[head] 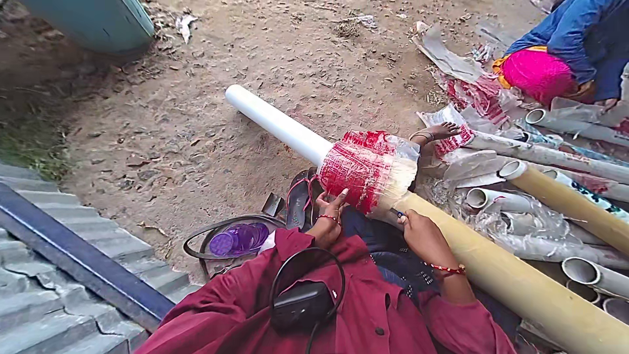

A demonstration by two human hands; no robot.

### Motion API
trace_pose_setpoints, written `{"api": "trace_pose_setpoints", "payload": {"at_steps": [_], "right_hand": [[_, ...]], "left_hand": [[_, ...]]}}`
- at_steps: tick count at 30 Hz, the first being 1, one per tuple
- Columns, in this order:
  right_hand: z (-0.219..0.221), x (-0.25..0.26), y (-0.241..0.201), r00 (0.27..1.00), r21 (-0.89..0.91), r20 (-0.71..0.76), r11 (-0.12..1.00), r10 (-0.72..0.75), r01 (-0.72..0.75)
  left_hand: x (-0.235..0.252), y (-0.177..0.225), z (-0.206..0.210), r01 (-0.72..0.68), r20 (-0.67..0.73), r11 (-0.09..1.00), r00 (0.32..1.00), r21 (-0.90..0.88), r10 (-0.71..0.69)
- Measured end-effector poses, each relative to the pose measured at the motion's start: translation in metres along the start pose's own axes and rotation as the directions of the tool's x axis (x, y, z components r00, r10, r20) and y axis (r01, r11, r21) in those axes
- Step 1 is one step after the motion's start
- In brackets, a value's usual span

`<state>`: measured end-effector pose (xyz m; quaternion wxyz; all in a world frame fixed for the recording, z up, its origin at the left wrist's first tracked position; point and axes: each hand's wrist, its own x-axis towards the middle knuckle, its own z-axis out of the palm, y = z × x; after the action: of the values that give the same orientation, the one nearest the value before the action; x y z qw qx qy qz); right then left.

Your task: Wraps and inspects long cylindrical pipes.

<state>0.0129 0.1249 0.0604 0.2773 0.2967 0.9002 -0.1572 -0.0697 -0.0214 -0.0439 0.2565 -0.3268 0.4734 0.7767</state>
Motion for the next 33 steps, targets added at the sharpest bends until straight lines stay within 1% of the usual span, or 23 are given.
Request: {"api": "trace_pose_setpoints", "payload": {"at_steps": [1,2,4,6,9,11,13,16,19,22,26,31,33], "right_hand": [[0.001,-0.001,0.001,1.000,0.023,-0.002,1.000,0.000,0.000],[0.002,-0.001,0.002,1.000,0.037,-0.011,0.999,0.000,0.001],[0.001,0.001,0.007,1.000,0.045,-0.025,0.999,0.005,-0.004],[-0.002,0.004,0.009,0.999,0.039,-0.042,0.999,0.005,-0.003],[-0.002,0.008,0.005,0.998,0.016,-0.064,1.000,0.003,-0.002],[-0.002,0.008,0.004,0.998,-0.010,-0.066,1.000,0.003,-0.004],[-0.005,0.004,0.006,0.998,-0.057,-0.060,0.998,-0.008,0.005],[-0.009,-0.001,0.008,0.998,-0.125,-0.051,0.992,-0.021,0.015],[-0.009,0.002,0.000,0.999,-0.183,-0.033,0.983,-0.024,0.017],[-0.011,0.005,-0.004,1.000,-0.206,-0.003,0.978,-0.027,0.026],[-0.014,0.003,0.005,0.998,-0.198,0.026,0.979,-0.050,0.054],[-0.015,0.007,-0.017,0.998,-0.286,0.062,0.957,-0.018,0.035],[-0.018,0.007,-0.016,0.997,-0.302,0.074,0.952,-0.029,0.050]], "left_hand": [[0.004,0.001,0.003,0.080,0.018,0.992,0.997,-0.093,-0.078],[0.006,0.003,0.006,0.107,0.024,0.984,0.994,-0.139,-0.105],[0.007,0.005,0.006,0.148,0.079,0.978,0.987,-0.145,-0.137],[0.004,0.005,0.002,0.195,0.186,0.976,0.967,-0.102,-0.174],[0.003,0.004,-0.002,0.127,0.241,0.991,0.964,-0.040,-0.114],[0.006,0.006,-0.004,0.113,0.263,0.994,0.959,-0.001,-0.109],[0.008,0.010,-0.002,0.112,0.239,0.993,0.964,0.030,-0.115],[0.010,0.014,0.001,0.116,0.204,0.993,0.972,0.007,-0.115],[0.009,0.011,-0.002,0.153,0.282,0.987,0.950,-0.051,-0.133],[0.010,0.009,-0.002,0.155,0.318,0.987,0.939,-0.046,-0.132],[0.007,0.014,-0.001,0.122,0.268,0.992,0.957,-0.025,-0.111],[0.004,0.015,0.001,0.115,0.259,0.993,0.960,-0.007,-0.109],[0.002,0.016,0.002,0.104,0.273,0.995,0.957,-0.004,-0.099]]}}
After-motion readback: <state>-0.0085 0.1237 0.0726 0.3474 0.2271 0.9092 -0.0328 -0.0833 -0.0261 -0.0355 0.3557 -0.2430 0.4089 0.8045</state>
